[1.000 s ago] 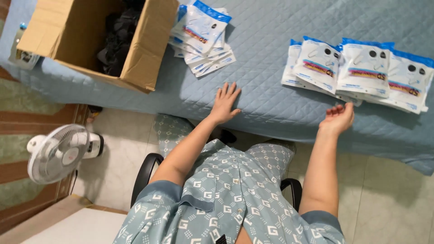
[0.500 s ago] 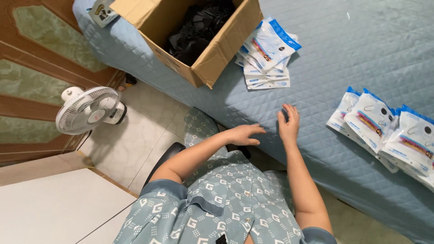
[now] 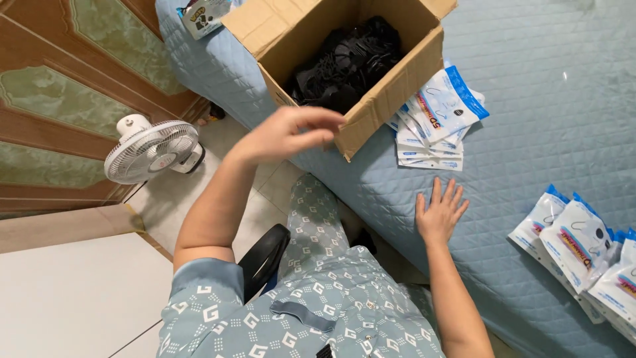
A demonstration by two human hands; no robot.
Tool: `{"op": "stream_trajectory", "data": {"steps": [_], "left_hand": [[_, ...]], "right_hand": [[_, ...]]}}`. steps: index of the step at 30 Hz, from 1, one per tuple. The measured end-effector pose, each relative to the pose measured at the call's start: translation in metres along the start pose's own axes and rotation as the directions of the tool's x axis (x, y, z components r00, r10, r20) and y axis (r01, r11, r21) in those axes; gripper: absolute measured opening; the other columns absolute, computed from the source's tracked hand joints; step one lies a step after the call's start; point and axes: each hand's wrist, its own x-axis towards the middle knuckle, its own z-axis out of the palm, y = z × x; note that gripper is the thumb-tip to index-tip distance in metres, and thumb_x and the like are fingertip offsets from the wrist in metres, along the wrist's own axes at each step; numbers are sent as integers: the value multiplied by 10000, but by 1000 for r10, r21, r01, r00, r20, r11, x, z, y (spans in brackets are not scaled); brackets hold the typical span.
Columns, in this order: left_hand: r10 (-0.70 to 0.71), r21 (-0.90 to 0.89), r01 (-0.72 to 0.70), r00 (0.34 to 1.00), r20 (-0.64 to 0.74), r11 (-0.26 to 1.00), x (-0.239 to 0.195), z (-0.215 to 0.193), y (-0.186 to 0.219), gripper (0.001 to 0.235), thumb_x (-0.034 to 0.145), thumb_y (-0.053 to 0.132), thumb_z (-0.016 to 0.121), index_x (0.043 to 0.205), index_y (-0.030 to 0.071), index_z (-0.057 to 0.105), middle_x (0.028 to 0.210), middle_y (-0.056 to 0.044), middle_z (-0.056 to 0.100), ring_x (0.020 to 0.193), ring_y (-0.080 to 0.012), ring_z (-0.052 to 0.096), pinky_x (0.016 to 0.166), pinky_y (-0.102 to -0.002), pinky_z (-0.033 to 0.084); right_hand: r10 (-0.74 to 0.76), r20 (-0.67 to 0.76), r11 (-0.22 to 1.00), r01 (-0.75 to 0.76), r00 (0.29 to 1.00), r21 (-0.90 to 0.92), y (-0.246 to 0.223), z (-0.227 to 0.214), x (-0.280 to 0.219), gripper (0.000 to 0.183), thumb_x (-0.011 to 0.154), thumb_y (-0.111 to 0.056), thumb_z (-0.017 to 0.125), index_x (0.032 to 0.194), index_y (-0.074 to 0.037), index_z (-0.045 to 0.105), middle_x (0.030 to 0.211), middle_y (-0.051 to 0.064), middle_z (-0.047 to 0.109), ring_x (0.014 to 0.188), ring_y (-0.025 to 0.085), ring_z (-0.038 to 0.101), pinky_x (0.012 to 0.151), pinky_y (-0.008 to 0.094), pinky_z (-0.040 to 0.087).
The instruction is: The person sits on a chair and handles black face masks, placing them into white plastic packaging bags. They repeatedly pick up masks from a cardboard box and the bed surface, insert them into the bags, and arrange the packaged items.
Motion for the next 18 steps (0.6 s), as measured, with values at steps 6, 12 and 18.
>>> {"op": "stream_trajectory", "data": {"steps": [6,12,18], "left_hand": [[-353,270,379,925,-143,885,55,-54,-36,464,931,126,497,1378,104,618,1321,-76,704,1233,-189,659,1051,-341,502],[-446,567,377,895,-19,732,90,-52,-136,495,893,314,716,1344,118,659,1208,-117,728,1129,-291,705,913,-424,575],[-591,665,379,798,117,644,124,-41,-198,516,873,331,701,1282,18,677,1153,-206,724,1064,-342,724,839,-454,611]], "right_hand": [[20,69,1000,-21,997,18,-7,-10,2,639,1059,-446,436,1581,-80,470,1643,284,353,1495,531,289,1160,723,172],[-33,-50,996,29,998,-83,-3,4,3,646,1004,-456,553,1546,-104,537,1584,274,460,1453,500,401,1127,703,251],[-57,-53,995,52,997,-90,-1,5,4,641,1022,-453,522,1551,-91,530,1581,288,456,1452,510,397,1122,705,247]]}}
